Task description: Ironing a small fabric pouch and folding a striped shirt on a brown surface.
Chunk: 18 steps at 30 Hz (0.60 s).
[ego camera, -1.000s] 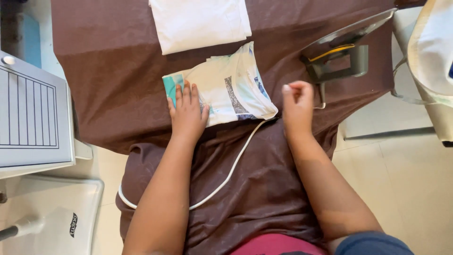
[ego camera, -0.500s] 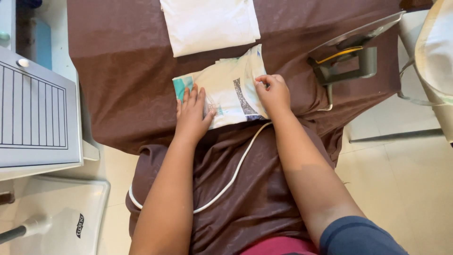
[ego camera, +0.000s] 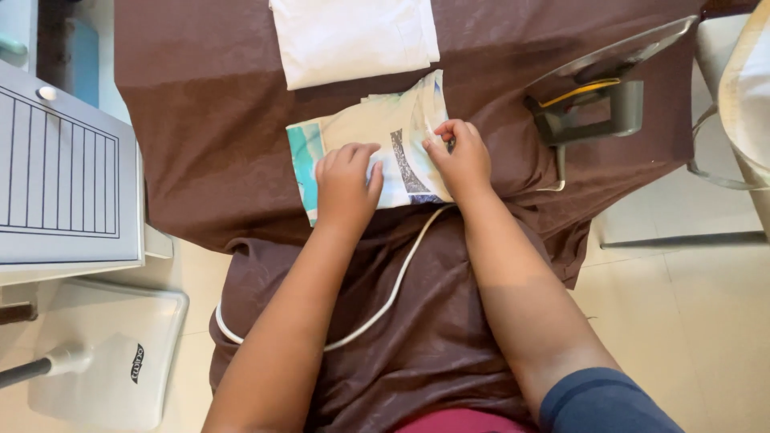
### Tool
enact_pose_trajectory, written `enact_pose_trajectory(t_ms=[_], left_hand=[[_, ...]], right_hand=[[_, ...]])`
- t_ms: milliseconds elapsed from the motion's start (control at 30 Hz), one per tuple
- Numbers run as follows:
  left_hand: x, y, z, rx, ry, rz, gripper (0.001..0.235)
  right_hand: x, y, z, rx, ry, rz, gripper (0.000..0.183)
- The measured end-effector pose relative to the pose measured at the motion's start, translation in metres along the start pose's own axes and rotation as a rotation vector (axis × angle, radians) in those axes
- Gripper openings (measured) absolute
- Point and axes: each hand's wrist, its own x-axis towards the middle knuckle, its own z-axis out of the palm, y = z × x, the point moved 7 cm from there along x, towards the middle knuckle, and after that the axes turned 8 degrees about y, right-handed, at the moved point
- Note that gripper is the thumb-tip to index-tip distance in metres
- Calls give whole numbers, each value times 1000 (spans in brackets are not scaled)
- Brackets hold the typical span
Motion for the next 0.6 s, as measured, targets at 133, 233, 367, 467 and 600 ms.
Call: enact_pose_trajectory(t_ms=[133,233,367,467,600], left_hand=[[28,13,52,-204,-178,-223,22],[39,8,100,-234,-330,-442,20],[41,31,115,-767,-451,-891,28],[35,7,149,-695,-436,-929,27],[27,-8,168,-675,-337,-991,22]], right_hand=[[3,9,6,36,13,-19,23],[8,19,11,48,11,12,21],[9,24,13,108,-5,28,17],[8,21,11,123,-9,3,18],[8,25,15,112,-32,25,19]])
